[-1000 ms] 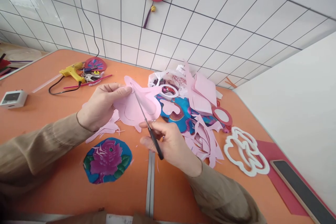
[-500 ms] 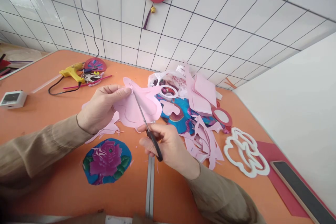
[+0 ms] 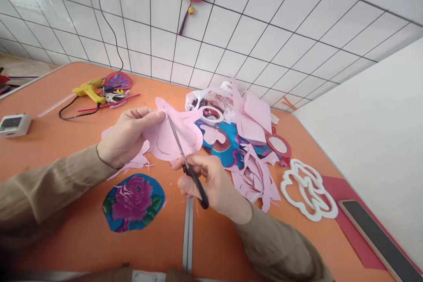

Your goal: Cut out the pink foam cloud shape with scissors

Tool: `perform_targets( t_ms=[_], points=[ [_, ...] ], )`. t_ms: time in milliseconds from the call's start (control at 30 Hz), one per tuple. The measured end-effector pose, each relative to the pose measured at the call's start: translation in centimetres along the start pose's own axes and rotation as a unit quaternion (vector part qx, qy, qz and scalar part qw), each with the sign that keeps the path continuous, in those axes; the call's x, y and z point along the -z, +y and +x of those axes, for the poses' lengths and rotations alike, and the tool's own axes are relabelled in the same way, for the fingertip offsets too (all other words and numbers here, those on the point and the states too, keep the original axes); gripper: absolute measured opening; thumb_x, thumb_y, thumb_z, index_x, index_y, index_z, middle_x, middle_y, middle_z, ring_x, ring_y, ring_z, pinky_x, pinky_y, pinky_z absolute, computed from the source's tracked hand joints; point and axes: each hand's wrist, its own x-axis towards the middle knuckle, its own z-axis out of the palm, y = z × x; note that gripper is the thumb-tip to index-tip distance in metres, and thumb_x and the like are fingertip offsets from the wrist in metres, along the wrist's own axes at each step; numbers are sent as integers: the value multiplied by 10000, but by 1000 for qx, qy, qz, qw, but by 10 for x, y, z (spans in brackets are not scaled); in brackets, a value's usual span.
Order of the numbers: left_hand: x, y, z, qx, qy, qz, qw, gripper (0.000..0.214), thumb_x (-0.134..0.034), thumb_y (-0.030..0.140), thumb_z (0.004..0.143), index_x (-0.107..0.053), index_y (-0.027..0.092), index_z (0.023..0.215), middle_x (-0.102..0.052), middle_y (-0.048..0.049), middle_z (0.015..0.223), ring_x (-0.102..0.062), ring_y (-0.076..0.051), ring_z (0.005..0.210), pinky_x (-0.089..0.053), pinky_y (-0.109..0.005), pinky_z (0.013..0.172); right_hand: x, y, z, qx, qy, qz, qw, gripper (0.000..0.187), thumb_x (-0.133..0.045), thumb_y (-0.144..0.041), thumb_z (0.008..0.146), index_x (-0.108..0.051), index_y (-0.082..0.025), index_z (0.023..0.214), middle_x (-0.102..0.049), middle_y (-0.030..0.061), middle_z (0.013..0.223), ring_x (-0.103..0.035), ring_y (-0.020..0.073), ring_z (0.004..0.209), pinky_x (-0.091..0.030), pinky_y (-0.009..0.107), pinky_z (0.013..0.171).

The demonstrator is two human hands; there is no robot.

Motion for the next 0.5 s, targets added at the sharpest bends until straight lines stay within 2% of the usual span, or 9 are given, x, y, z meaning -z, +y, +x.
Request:
perform_targets(
  t_ms=[200, 500],
  points=[
    [2, -1, 0, -15, -13, 19, 1000, 223, -750, 318, 760, -680, 142, 644, -646, 2, 576, -571, -99, 486, -422, -197, 443, 0, 1, 0, 13, 25, -26, 999, 529, -756, -594, 735, -655, -125, 958, -592, 5, 580, -542, 117, 494, -468, 244, 484],
    [3, -1, 0, -7, -12, 14, 1000, 237, -741, 302, 766, -668, 142, 608, -643, 3, 555, -573, -95, 464, -410, -188, 422, 0, 10, 5, 26, 50, -110, 992, 363, -673, -441, 800, -689, -122, 972, -534, -23, 558, -501, 108, 475, -408, 252, 481]
  ],
)
